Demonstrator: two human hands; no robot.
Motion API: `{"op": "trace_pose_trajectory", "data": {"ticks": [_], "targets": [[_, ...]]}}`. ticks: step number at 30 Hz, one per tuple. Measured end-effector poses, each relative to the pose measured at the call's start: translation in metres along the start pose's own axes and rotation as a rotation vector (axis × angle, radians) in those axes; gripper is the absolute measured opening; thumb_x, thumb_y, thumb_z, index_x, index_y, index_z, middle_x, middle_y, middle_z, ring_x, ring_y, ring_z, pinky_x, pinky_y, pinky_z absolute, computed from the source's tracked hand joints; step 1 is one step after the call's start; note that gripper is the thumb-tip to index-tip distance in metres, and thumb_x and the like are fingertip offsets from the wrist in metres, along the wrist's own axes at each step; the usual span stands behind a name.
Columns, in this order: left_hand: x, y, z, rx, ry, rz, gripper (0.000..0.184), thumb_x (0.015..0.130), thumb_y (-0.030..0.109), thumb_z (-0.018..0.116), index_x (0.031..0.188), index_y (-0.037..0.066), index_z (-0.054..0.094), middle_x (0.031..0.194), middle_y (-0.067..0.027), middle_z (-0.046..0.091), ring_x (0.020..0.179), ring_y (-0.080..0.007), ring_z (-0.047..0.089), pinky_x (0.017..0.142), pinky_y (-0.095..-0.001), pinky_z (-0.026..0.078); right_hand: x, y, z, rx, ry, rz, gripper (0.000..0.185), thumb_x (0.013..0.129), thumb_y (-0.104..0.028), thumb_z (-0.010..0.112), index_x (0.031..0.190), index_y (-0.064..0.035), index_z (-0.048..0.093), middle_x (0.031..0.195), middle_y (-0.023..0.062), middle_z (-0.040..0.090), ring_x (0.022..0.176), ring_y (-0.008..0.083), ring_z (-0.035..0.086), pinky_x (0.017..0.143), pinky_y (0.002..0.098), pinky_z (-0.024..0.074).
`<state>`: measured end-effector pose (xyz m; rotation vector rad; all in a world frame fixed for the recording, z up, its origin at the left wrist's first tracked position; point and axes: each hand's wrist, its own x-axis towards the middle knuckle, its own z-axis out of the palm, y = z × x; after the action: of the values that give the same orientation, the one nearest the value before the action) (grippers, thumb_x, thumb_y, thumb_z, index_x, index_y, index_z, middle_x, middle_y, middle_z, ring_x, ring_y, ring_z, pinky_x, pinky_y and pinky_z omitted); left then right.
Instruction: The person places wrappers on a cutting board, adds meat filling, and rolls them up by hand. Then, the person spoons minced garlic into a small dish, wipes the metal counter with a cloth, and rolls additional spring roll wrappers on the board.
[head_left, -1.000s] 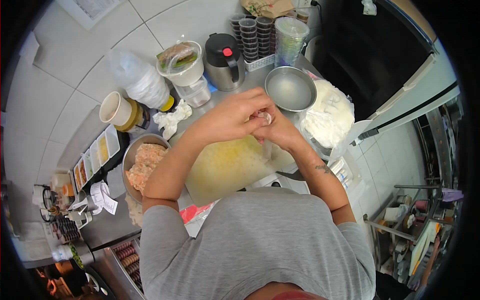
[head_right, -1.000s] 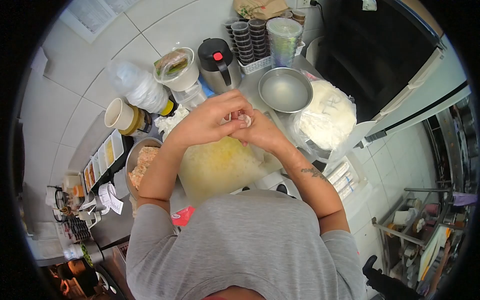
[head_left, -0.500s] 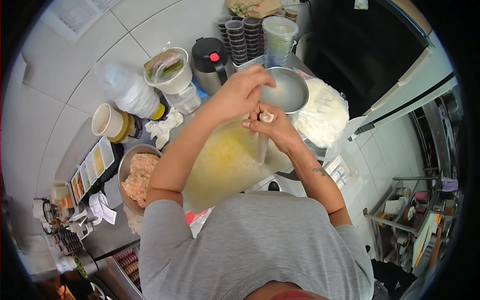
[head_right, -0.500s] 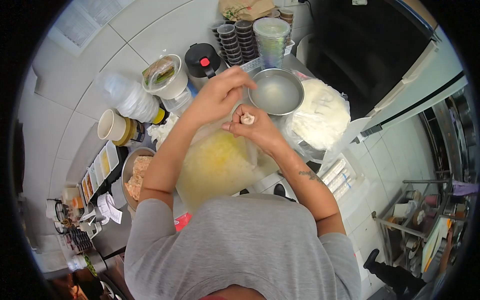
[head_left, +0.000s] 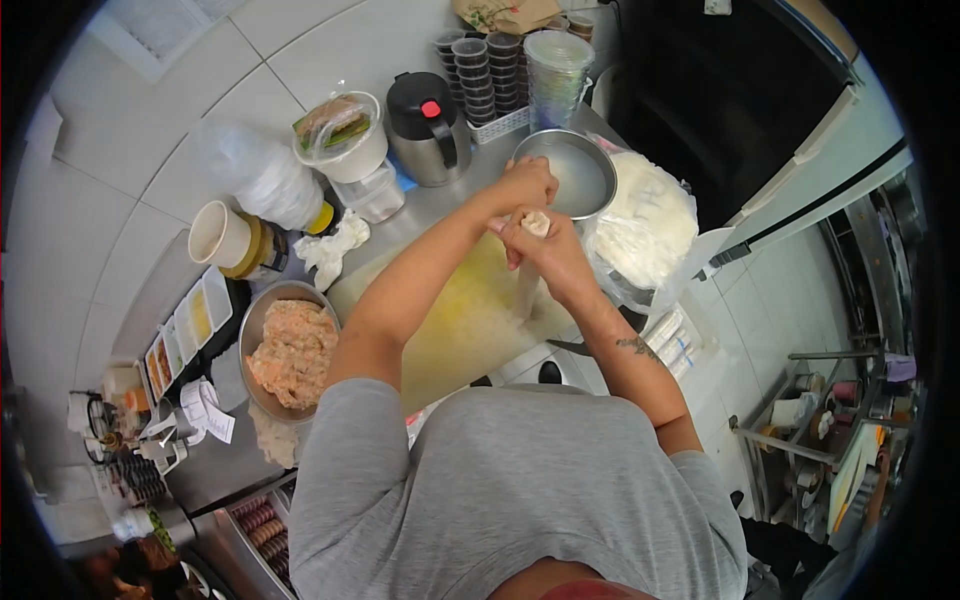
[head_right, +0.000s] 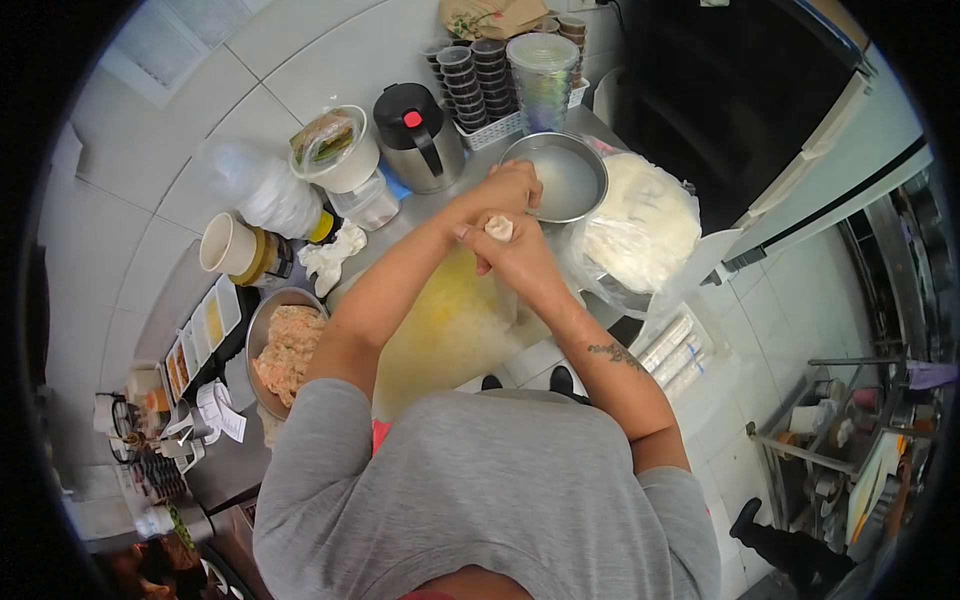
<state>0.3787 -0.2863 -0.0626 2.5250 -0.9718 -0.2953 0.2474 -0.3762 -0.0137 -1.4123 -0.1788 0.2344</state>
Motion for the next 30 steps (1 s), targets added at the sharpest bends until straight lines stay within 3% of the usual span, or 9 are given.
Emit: {"op": "trace_pose_trajectory", "data": {"ticks": [5, 8, 14, 17, 20, 23, 24, 27, 30], "targets": [[-0.066, 0.019, -0.053, -1.109, 0.383, -0.112, 0.018, 0.075, -0.005, 0.053, 0.083, 0.003, 0.067, 0.104, -0.0108, 0.054, 0.101, -0.0229, 0.055, 0.084, -0.0307, 0.044, 0.006, 0.004, -0.002, 0.039, -0.016, 0.000, 0.029, 0.087, -0.018, 0.067, 0.064, -0.0066, 0.054, 0.056, -0.0014, 0.050, 0.050, 0.0077, 0.048, 0.050, 0.0228, 0.0380], [-0.125, 0.044, -0.058, -0.765, 0.627, 0.171, 0.024, 0.079, -0.008, 0.049, 0.087, 0.005, 0.067, 0.103, -0.0108, 0.054, 0.099, -0.0229, 0.052, 0.082, -0.0325, 0.045, 0.005, 0.001, 0.003, -0.016, -0.055, -0.006, 0.028, 0.088, -0.016, 0.063, 0.064, -0.0064, 0.053, 0.056, -0.0014, 0.050, 0.049, 0.0078, 0.047, 0.048, 0.0232, 0.0361], [-0.188, 0.079, -0.050, 0.079, 0.742, 0.181, 0.028, 0.075, -0.013, 0.050, 0.091, 0.004, 0.065, 0.100, -0.0110, 0.051, 0.097, -0.0254, 0.052, 0.081, -0.0342, 0.045, 0.008, 0.005, 0.028, 0.005, -0.240, -0.082, 0.021, 0.086, -0.013, 0.055, 0.066, -0.0052, 0.055, 0.057, -0.0030, 0.050, 0.051, 0.0057, 0.046, 0.047, 0.0235, 0.0358], [-0.213, 0.088, -0.063, 0.109, 0.619, 0.144, 0.024, 0.077, -0.008, 0.054, 0.095, 0.003, 0.064, 0.099, -0.0124, 0.050, 0.095, -0.0268, 0.052, 0.080, -0.0349, 0.045, -0.002, -0.003, 0.045, -0.034, -0.358, 0.004, 0.018, 0.085, -0.011, 0.055, 0.068, -0.0057, 0.055, 0.058, -0.0025, 0.051, 0.052, 0.0060, 0.047, 0.047, 0.0229, 0.0365], [-0.233, 0.092, -0.082, -0.165, 0.619, 0.085, 0.024, 0.079, -0.002, 0.058, 0.101, 0.005, 0.061, 0.096, -0.0117, 0.051, 0.088, -0.0253, 0.053, 0.075, -0.0351, 0.046, -0.008, -0.012, 0.061, -0.070, -0.482, 0.044, 0.016, 0.085, -0.009, 0.059, 0.070, -0.0070, 0.055, 0.058, -0.0016, 0.051, 0.051, 0.0072, 0.048, 0.048, 0.0228, 0.0375], [-0.244, 0.093, -0.099, -0.201, 0.474, 0.053, 0.027, 0.080, 0.003, 0.060, 0.106, 0.006, 0.060, 0.089, -0.0096, 0.054, 0.080, -0.0239, 0.056, 0.072, -0.0342, 0.047, -0.010, -0.013, 0.074, -0.051, -0.581, 0.057, 0.015, 0.084, -0.009, 0.060, 0.070, -0.0075, 0.054, 0.058, -0.0010, 0.051, 0.051, 0.0080, 0.049, 0.048, 0.0232, 0.0382], [-0.247, 0.096, -0.103, -0.229, 0.397, -0.016, 0.028, 0.078, 0.001, 0.057, 0.105, 0.005, 0.055, 0.089, -0.0129, 0.057, 0.087, -0.0309, 0.060, 0.075, -0.0386, 0.049, -0.009, -0.011, 0.077, -0.061, -0.621, 0.069, 0.014, 0.084, -0.010, 0.060, 0.071, -0.0073, 0.055, 0.059, -0.0006, 0.052, 0.051, 0.0084, 0.049, 0.048, 0.0235, 0.0385], [-0.256, 0.098, -0.096, -0.173, 0.466, -0.002, 0.034, 0.080, -0.001, 0.059, 0.113, 0.007, 0.059, 0.082, -0.0086, 0.057, 0.075, -0.0246, 0.057, 0.069, -0.0343, 0.048, -0.011, -0.009, 0.088, -0.030, -0.674, 0.089, 0.011, 0.084, -0.009, 0.061, 0.076, -0.0063, 0.055, 0.059, 0.0008, 0.052, 0.052, 0.0102, 0.050, 0.048, 0.0246, 0.0392], [-0.264, 0.098, -0.083, 0.022, 0.573, 0.067, 0.048, 0.079, -0.004, 0.058, 0.125, 0.010, 0.056, 0.084, -0.0094, 0.059, 0.074, -0.0276, 0.057, 0.069, -0.0360, 0.049, -0.012, -0.005, 0.098, -0.001, -0.610, 0.142, 0.008, 0.084, -0.009, 0.060, 0.080, -0.0049, 0.054, 0.059, 0.0023, 0.052, 0.051, 0.0120, 0.050, 0.049, 0.0257, 0.0396]]}}
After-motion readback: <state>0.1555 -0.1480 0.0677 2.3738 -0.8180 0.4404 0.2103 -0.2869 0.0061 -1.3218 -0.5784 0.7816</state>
